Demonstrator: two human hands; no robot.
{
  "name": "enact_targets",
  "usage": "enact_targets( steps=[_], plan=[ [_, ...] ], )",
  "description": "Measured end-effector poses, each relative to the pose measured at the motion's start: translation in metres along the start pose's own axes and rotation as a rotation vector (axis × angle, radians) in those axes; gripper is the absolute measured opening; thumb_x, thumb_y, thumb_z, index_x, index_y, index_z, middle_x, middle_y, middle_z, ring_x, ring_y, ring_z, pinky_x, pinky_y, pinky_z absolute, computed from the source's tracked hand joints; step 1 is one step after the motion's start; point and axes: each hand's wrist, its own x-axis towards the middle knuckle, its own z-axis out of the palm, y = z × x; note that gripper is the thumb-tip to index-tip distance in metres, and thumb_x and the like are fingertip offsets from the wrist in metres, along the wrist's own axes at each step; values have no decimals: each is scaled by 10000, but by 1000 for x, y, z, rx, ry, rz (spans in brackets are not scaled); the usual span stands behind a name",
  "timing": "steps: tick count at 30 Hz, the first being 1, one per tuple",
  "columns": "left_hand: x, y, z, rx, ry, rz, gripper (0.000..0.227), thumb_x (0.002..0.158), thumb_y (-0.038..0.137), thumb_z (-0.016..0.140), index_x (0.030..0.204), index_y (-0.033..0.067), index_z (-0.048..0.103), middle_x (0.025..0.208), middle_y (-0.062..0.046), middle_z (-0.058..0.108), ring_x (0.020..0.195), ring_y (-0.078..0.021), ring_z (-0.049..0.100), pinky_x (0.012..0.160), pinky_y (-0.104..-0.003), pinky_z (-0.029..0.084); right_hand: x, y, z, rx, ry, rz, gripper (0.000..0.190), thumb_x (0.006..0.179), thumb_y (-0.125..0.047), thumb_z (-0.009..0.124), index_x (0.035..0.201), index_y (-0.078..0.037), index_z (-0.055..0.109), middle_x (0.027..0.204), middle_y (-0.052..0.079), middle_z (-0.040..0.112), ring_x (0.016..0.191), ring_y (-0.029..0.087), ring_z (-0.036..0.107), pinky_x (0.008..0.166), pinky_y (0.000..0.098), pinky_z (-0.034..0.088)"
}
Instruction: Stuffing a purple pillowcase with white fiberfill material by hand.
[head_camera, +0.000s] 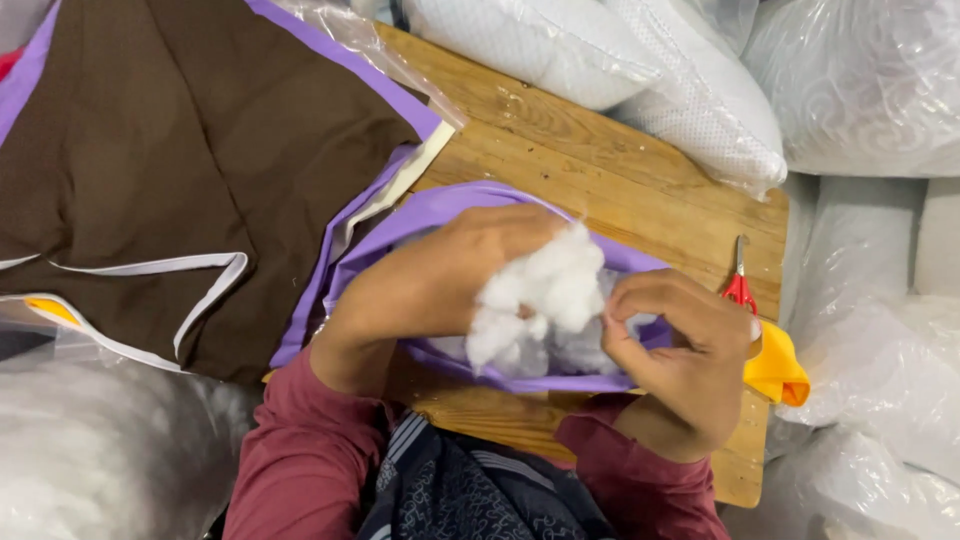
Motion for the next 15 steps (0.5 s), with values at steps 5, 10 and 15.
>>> enact_targets(
  steps=[5,10,15],
  plan=[
    [-17,7,-21,90,-130,-104,401,954,252,702,1288,64,583,1212,-130,667,1135,-300,665,972,-395,508,-4,9,-25,-230,-100,-19,182,841,131,678,788,-38,634,801,60,676,764,168,645,614,234,441],
    [-17,14,-2,210,-224,-190,755,825,225,844,1468,102,468,1264,-143,680,1131,-323,645,902,-443,484,-3,6,-15,-194,-233,-28,123,918,-69,767,939,-18,656,900,86,686,802,201,642,772,300,503],
    [-13,14,19,302,-324,-344,784,898,155,737,1557,85,319,1331,-211,586,948,-446,700,690,-565,508,-16,26,21,-136,-368,-60,283,918,-227,727,1160,-91,671,1288,212,545,1193,369,595,972,413,498]
  ],
)
